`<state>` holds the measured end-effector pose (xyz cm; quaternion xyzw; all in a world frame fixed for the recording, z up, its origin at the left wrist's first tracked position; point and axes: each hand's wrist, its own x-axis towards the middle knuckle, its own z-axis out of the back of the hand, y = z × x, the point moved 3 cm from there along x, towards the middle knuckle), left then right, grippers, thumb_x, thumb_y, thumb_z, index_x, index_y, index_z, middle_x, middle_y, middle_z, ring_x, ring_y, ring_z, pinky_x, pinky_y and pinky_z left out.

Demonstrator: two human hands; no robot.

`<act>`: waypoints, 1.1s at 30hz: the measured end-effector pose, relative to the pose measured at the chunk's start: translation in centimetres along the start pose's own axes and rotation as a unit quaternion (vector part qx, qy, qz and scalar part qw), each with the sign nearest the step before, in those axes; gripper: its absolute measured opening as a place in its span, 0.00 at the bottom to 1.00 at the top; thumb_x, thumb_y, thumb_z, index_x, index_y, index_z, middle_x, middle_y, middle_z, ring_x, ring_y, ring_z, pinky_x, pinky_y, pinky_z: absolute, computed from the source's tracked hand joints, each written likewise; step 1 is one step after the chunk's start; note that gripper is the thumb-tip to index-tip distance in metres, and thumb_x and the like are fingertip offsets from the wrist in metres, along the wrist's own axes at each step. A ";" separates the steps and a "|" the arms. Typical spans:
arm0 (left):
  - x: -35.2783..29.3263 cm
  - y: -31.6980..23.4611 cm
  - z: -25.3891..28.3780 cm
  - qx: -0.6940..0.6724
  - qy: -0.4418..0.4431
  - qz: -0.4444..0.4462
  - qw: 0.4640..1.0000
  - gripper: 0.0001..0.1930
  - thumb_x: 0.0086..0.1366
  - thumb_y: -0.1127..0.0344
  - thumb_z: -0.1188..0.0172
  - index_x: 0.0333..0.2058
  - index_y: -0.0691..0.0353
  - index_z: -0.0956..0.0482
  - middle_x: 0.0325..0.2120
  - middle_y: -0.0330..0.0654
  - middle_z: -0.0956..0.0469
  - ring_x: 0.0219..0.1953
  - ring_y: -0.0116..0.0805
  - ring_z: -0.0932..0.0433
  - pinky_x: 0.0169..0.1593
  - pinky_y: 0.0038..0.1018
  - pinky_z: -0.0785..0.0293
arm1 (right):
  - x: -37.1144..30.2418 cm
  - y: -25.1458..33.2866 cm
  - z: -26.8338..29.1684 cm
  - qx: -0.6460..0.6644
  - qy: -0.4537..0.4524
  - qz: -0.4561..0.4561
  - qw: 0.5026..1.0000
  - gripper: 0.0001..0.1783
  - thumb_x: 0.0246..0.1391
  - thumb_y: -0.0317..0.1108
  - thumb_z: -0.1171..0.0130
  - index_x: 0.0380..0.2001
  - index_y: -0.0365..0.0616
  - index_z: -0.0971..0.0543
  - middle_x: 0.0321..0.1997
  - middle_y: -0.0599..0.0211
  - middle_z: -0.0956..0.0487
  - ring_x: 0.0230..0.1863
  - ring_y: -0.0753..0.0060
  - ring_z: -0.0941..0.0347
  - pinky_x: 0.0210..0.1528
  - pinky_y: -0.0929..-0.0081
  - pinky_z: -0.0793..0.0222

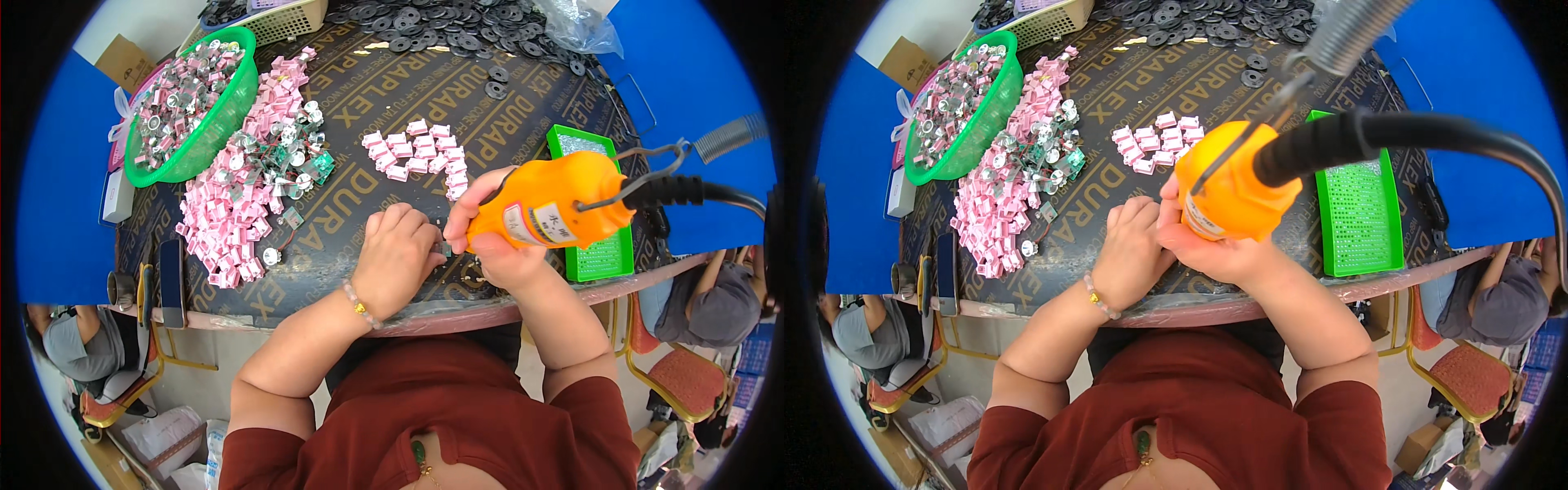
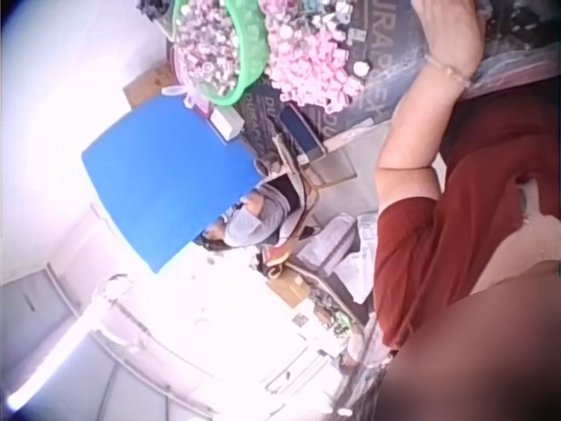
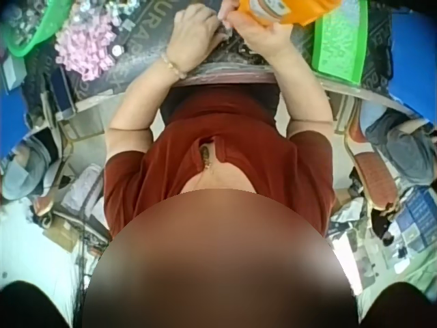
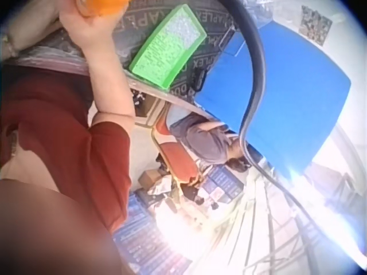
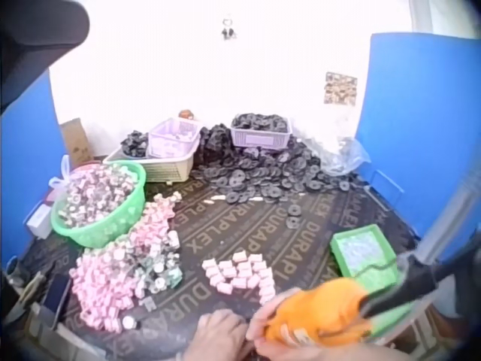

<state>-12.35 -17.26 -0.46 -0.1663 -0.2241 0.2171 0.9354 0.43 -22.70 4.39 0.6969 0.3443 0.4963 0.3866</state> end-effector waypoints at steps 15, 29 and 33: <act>0.1 -1.3 0.3 0.000 -0.020 0.019 1.000 0.18 0.43 0.61 0.32 0.35 0.55 0.22 0.34 0.37 0.27 0.47 0.39 0.32 0.50 0.37 0.42 | -2.1 6.8 15.5 -0.227 -0.275 0.129 0.926 0.13 0.57 0.29 0.47 0.43 0.33 0.32 0.24 0.66 0.25 0.21 0.80 0.30 0.26 0.83 0.33; -0.2 -0.9 -0.1 -0.006 -0.018 0.019 1.000 0.13 0.43 0.66 0.33 0.31 0.55 0.22 0.32 0.35 0.26 0.44 0.38 0.30 0.48 0.37 0.42 | -3.1 5.4 17.1 -0.221 -0.271 0.146 0.925 0.17 0.57 0.35 0.44 0.43 0.34 0.33 0.25 0.65 0.25 0.21 0.78 0.29 0.27 0.82 0.32; -0.2 -0.9 -0.1 -0.013 -0.028 0.016 0.999 0.12 0.43 0.69 0.33 0.30 0.56 0.22 0.30 0.35 0.25 0.42 0.38 0.29 0.47 0.35 0.41 | -3.1 7.4 15.3 -0.177 -0.276 0.198 0.924 0.26 0.55 0.47 0.41 0.44 0.34 0.33 0.24 0.61 0.26 0.20 0.74 0.30 0.25 0.79 0.33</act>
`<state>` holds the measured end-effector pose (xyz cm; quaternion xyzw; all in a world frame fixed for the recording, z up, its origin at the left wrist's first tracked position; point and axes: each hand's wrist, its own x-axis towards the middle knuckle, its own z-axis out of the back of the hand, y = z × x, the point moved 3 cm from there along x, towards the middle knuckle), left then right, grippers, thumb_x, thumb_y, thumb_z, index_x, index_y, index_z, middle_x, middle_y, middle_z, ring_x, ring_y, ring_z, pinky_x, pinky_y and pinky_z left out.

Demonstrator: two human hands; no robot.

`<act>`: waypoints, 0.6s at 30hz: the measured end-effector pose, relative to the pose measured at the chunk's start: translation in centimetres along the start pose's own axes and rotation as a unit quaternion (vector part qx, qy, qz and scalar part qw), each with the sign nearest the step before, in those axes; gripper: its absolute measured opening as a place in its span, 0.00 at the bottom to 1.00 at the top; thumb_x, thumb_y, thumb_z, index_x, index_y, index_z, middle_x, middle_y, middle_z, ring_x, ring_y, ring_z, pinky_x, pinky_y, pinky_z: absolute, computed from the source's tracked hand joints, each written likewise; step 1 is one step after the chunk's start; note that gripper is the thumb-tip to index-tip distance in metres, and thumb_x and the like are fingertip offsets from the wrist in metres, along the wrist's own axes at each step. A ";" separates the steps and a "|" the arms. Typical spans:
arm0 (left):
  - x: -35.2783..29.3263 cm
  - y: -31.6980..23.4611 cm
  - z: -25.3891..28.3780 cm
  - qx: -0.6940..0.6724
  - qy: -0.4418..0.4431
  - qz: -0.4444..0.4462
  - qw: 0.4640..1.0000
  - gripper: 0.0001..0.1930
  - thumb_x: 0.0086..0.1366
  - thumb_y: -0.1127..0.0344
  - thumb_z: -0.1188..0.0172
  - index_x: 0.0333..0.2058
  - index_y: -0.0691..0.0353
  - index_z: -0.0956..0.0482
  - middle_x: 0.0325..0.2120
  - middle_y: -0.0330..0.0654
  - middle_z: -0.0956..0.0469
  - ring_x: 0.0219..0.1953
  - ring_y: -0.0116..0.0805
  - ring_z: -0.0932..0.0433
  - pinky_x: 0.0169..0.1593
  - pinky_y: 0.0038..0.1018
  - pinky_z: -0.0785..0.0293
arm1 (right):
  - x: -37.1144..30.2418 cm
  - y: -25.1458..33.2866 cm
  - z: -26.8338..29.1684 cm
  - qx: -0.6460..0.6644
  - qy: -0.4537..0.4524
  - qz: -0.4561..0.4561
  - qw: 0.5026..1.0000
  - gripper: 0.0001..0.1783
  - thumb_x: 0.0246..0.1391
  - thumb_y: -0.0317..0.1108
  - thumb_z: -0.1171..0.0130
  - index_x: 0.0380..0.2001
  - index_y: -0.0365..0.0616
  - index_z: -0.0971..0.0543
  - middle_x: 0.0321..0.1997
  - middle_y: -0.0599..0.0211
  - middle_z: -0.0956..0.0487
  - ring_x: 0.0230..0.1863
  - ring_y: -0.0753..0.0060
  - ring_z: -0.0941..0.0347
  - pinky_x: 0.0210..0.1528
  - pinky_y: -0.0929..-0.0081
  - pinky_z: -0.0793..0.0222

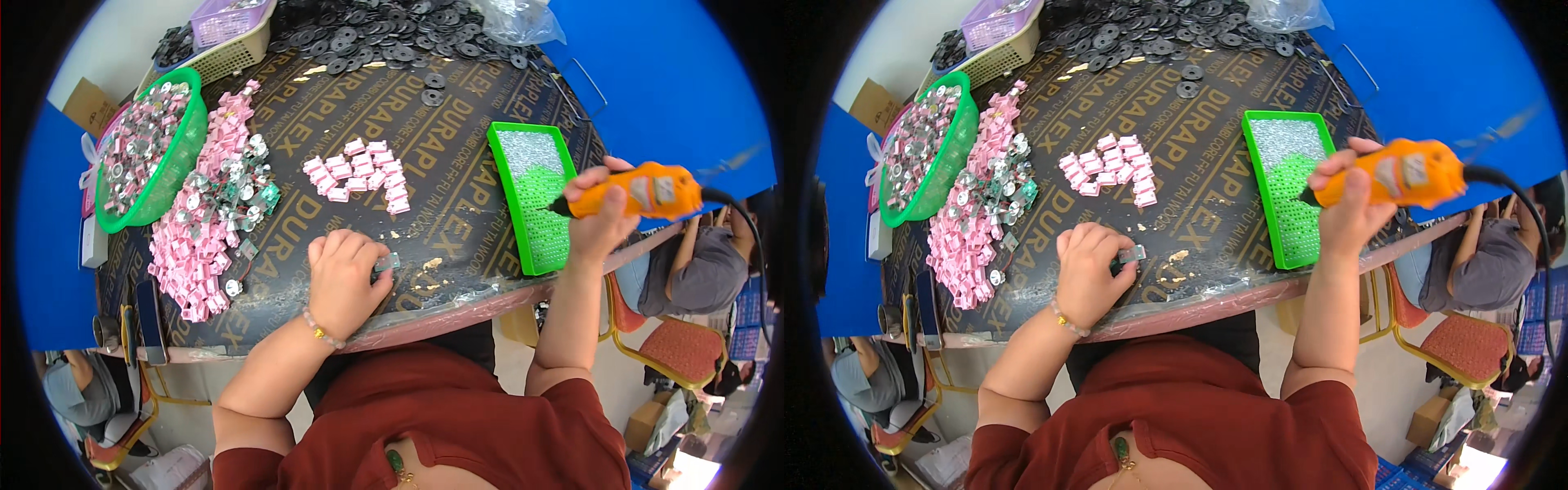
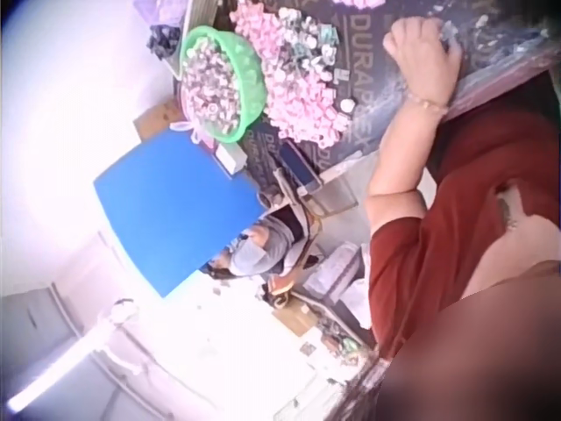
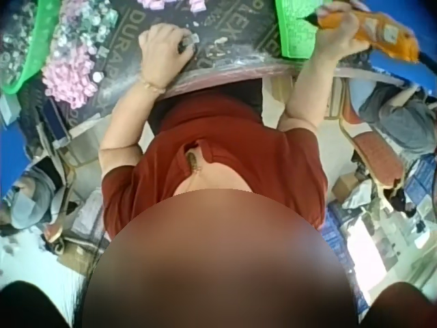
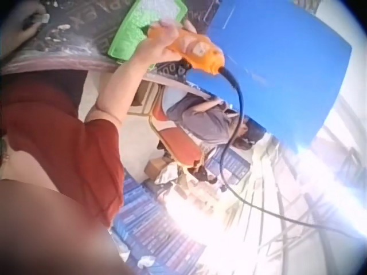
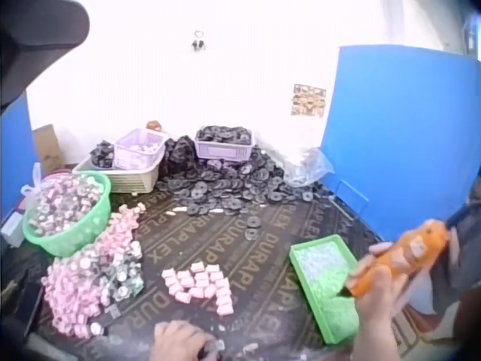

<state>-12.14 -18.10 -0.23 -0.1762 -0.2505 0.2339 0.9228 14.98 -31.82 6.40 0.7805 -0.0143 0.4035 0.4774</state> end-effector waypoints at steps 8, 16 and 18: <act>-0.2 0.3 -0.1 -0.006 -0.003 0.000 1.000 0.11 0.43 0.67 0.34 0.29 0.55 0.22 0.30 0.34 0.25 0.41 0.36 0.29 0.46 0.35 0.41 | -4.9 2.8 -9.7 0.143 0.168 -0.095 0.971 0.34 0.52 0.63 0.45 0.45 0.43 0.36 0.23 0.62 0.26 0.20 0.72 0.30 0.23 0.72 0.30; -0.2 0.3 0.1 0.002 -0.022 0.003 1.000 0.10 0.42 0.64 0.36 0.27 0.54 0.22 0.27 0.34 0.27 0.39 0.34 0.30 0.45 0.34 0.40 | -7.8 1.4 -15.1 0.204 0.263 -0.204 0.921 0.34 0.49 0.57 0.37 0.44 0.41 0.36 0.25 0.58 0.25 0.21 0.70 0.28 0.29 0.72 0.27; -0.2 0.4 0.1 0.001 -0.019 0.005 1.000 0.10 0.42 0.64 0.36 0.27 0.54 0.22 0.27 0.34 0.27 0.39 0.34 0.30 0.45 0.34 0.40 | -8.3 1.0 -15.2 0.204 0.267 -0.200 0.920 0.33 0.49 0.57 0.38 0.44 0.41 0.36 0.25 0.58 0.25 0.21 0.70 0.28 0.29 0.72 0.27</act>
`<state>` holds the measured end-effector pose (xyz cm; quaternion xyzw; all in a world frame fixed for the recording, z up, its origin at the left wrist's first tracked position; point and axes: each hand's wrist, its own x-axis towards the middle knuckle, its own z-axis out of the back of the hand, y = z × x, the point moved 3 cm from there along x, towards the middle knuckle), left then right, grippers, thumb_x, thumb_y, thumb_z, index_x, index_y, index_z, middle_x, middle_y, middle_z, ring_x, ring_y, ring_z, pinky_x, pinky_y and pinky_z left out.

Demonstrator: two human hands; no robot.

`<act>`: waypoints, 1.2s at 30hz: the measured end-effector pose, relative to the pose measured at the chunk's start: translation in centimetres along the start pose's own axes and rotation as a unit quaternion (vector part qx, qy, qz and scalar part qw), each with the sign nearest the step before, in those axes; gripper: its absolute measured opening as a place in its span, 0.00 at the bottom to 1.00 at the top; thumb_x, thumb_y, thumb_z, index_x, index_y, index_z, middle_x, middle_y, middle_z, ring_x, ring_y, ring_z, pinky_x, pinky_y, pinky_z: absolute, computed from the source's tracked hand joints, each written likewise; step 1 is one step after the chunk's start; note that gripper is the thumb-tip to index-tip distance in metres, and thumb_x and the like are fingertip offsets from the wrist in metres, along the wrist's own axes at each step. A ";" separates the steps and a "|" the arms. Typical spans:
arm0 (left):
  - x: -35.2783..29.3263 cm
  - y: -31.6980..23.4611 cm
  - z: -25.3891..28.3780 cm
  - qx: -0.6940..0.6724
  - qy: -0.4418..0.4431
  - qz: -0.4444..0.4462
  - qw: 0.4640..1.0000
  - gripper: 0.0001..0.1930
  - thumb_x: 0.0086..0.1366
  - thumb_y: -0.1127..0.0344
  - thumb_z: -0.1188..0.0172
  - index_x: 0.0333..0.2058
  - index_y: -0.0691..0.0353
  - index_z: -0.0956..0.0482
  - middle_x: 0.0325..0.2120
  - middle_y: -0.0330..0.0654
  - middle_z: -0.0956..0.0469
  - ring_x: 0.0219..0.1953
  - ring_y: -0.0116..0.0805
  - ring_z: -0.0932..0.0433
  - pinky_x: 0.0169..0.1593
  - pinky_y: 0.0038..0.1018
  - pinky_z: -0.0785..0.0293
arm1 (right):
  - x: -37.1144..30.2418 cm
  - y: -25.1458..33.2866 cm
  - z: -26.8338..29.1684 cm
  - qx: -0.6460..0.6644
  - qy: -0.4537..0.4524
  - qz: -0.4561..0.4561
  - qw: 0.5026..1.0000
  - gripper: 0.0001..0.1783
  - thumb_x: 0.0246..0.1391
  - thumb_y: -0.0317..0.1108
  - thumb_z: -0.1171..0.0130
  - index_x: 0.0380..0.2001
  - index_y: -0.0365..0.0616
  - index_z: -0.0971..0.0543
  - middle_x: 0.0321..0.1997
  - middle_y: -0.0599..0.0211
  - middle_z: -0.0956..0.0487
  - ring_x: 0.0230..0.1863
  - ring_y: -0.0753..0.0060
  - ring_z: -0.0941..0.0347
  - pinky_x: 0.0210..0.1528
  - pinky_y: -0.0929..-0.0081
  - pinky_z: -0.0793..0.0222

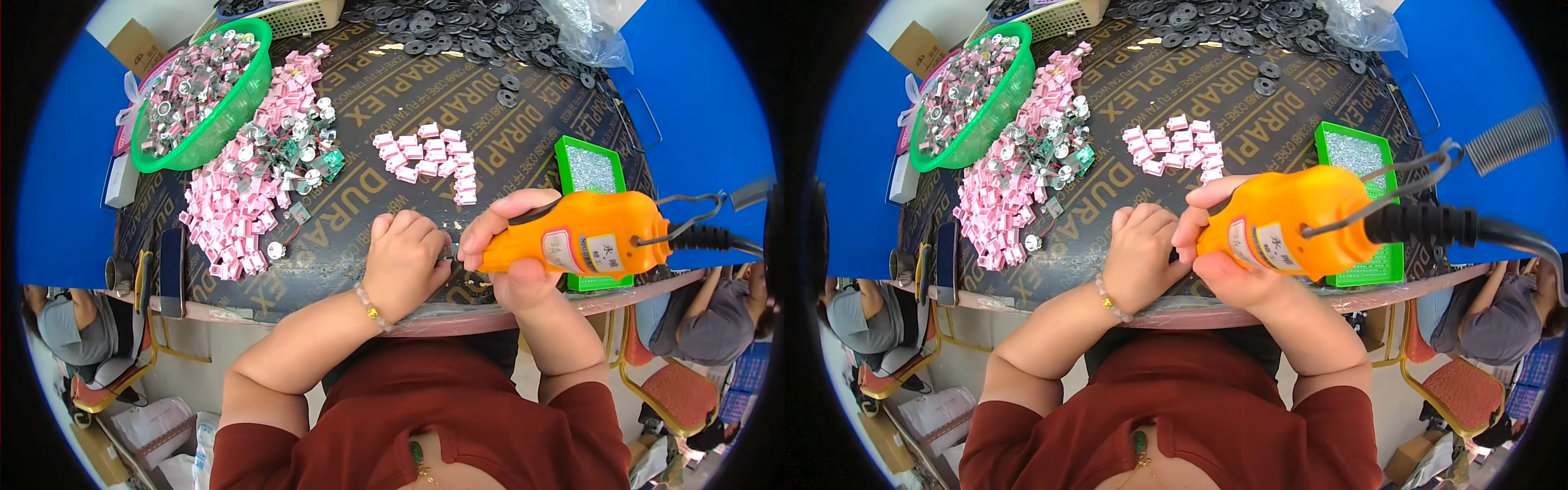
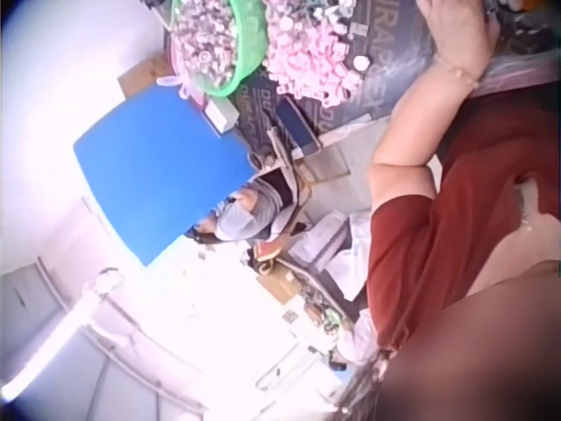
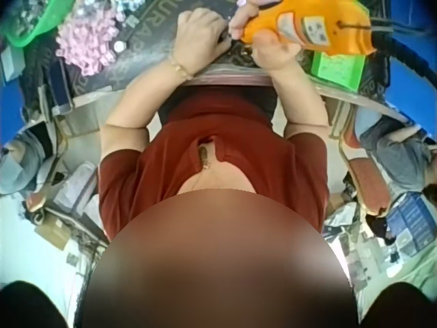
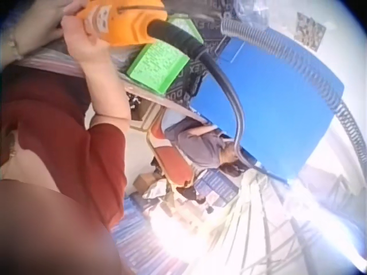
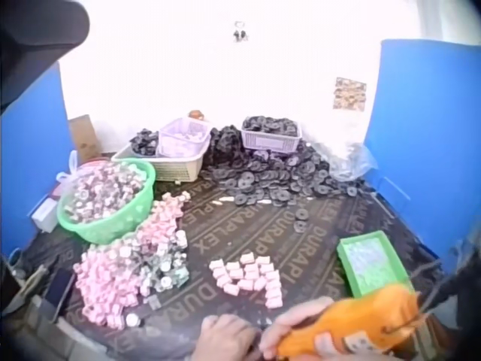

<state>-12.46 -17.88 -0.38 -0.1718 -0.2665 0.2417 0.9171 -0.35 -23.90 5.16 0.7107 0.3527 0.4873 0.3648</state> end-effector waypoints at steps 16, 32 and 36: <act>0.0 -0.1 -0.3 0.027 -0.018 -0.029 0.999 0.09 0.43 0.62 0.36 0.23 0.55 0.26 0.25 0.35 0.28 0.37 0.35 0.31 0.43 0.33 0.39 | -0.1 -0.5 0.5 -0.144 0.155 -0.067 0.975 0.21 0.43 0.35 0.32 0.41 0.49 0.29 0.36 0.71 0.24 0.42 0.71 0.27 0.53 0.69 0.37; 1.3 3.2 4.9 -0.363 0.025 0.088 0.927 0.07 0.58 0.71 0.39 0.36 0.64 0.20 0.34 0.40 0.21 0.41 0.32 0.24 0.48 0.28 0.30 | 0.6 4.5 2.0 0.063 -0.014 0.151 0.986 0.38 0.51 0.62 0.43 0.49 0.38 0.36 0.25 0.59 0.25 0.20 0.71 0.29 0.26 0.73 0.29; -0.6 5.6 6.5 -0.306 0.067 0.209 0.926 0.09 0.61 0.74 0.42 0.40 0.67 0.25 0.35 0.38 0.21 0.37 0.24 0.24 0.43 0.22 0.28 | -0.9 4.8 4.3 -0.016 -0.075 0.134 0.988 0.37 0.50 0.64 0.44 0.45 0.41 0.36 0.24 0.61 0.26 0.19 0.72 0.31 0.24 0.74 0.30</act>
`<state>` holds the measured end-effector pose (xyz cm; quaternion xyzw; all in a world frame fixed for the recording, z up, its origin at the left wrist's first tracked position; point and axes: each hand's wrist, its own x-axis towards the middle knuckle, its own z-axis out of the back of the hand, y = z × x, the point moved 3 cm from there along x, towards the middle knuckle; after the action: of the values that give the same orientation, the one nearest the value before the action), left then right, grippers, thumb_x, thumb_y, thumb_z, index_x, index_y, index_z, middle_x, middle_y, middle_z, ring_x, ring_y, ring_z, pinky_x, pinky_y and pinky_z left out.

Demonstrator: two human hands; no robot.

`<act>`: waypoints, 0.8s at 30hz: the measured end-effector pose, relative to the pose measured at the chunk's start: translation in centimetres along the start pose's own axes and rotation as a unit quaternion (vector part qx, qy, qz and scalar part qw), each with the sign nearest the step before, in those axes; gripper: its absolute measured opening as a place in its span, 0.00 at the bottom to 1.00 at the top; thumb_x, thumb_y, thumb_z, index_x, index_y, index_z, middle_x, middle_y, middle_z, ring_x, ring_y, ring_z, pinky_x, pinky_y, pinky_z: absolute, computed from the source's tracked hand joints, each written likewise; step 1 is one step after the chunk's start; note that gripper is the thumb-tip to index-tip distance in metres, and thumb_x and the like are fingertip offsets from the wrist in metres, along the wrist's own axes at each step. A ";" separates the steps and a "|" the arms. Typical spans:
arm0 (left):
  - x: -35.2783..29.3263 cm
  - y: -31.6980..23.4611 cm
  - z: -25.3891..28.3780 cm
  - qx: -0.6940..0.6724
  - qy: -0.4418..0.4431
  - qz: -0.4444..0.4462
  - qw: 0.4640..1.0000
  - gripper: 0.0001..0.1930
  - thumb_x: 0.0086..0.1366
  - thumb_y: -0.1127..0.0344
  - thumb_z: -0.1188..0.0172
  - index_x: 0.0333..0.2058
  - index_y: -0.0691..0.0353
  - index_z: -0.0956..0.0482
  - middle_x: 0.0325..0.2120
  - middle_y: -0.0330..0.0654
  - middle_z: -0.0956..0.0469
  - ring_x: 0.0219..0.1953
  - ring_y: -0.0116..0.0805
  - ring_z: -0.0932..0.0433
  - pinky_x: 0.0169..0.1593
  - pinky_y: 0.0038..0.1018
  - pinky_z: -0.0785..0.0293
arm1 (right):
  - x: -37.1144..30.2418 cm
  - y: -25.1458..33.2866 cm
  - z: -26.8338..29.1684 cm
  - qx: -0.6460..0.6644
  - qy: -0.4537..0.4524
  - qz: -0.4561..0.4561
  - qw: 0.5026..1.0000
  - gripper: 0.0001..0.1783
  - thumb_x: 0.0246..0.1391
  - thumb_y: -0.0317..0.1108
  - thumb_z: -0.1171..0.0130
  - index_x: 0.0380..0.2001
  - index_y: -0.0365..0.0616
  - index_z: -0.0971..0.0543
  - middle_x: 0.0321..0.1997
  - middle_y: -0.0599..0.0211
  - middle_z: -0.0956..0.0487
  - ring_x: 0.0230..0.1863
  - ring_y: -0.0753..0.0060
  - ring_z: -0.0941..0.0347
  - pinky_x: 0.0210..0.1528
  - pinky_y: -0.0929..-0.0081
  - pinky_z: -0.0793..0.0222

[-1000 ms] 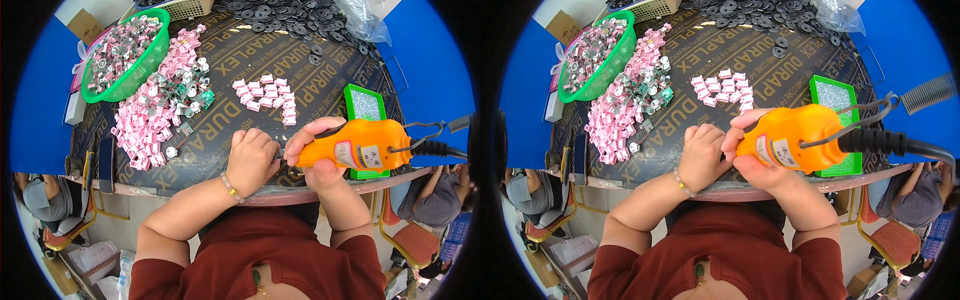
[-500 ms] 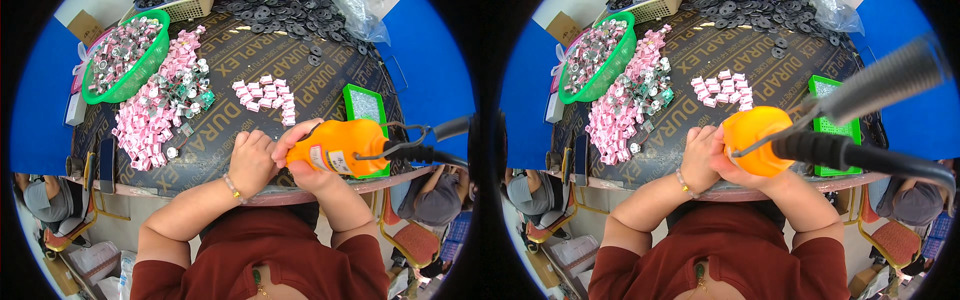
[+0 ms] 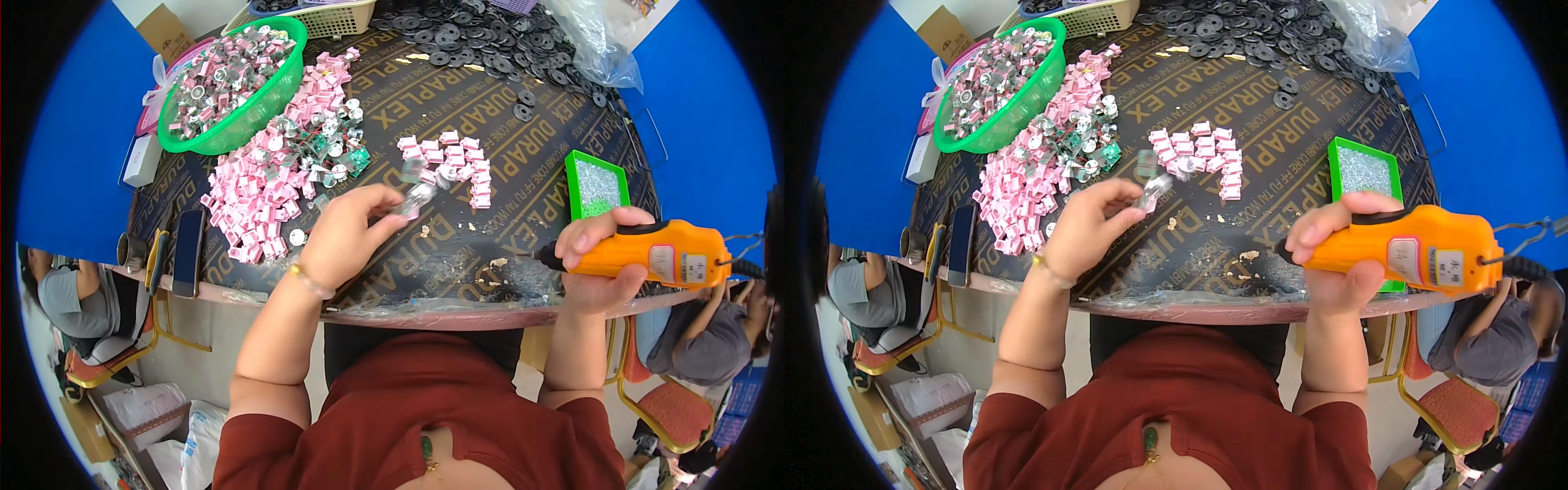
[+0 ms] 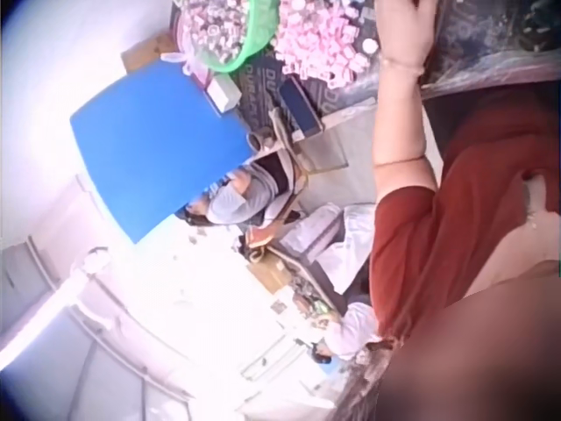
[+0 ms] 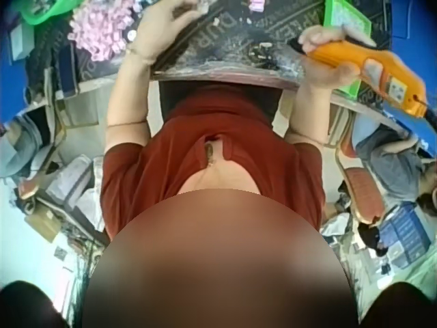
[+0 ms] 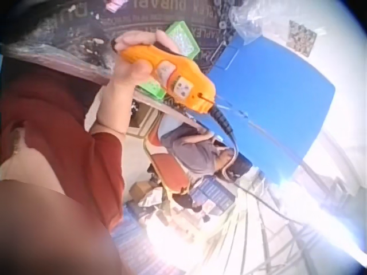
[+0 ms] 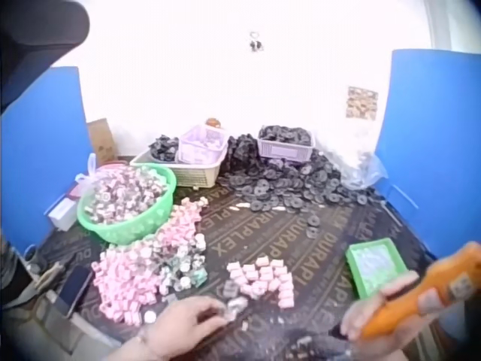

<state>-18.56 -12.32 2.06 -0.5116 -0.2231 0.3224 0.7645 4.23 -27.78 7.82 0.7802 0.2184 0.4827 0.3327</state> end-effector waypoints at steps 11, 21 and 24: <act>-2.7 2.2 3.6 -0.168 -0.132 0.042 0.976 0.11 0.61 0.74 0.41 0.42 0.68 0.27 0.34 0.37 0.22 0.35 0.22 0.24 0.41 0.18 0.28 | -2.2 0.9 3.6 -0.102 -0.085 0.005 0.991 0.36 0.50 0.63 0.44 0.46 0.41 0.36 0.21 0.63 0.28 0.16 0.73 0.34 0.19 0.76 0.34; 3.5 -4.5 20.6 0.459 -0.421 -0.192 0.758 0.18 0.53 0.64 0.34 0.42 0.63 0.21 0.39 0.47 0.20 0.41 0.39 0.22 0.46 0.32 0.27 | -2.1 0.9 3.8 -0.115 -0.071 0.024 0.991 0.34 0.55 0.61 0.49 0.49 0.41 0.34 0.23 0.65 0.30 0.17 0.77 0.36 0.21 0.78 0.36; 6.7 -4.4 15.1 0.491 -0.254 -0.293 0.780 0.17 0.47 0.60 0.32 0.38 0.56 0.19 0.41 0.44 0.22 0.45 0.44 0.25 0.49 0.39 0.30 | -2.1 0.6 3.9 -0.119 -0.076 0.026 0.990 0.33 0.56 0.60 0.50 0.49 0.40 0.34 0.23 0.65 0.30 0.17 0.77 0.36 0.21 0.77 0.36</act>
<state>-22.87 0.96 11.85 0.1239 -0.3597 0.2667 0.8855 6.80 -30.72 5.76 0.7748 0.1133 0.4532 0.4260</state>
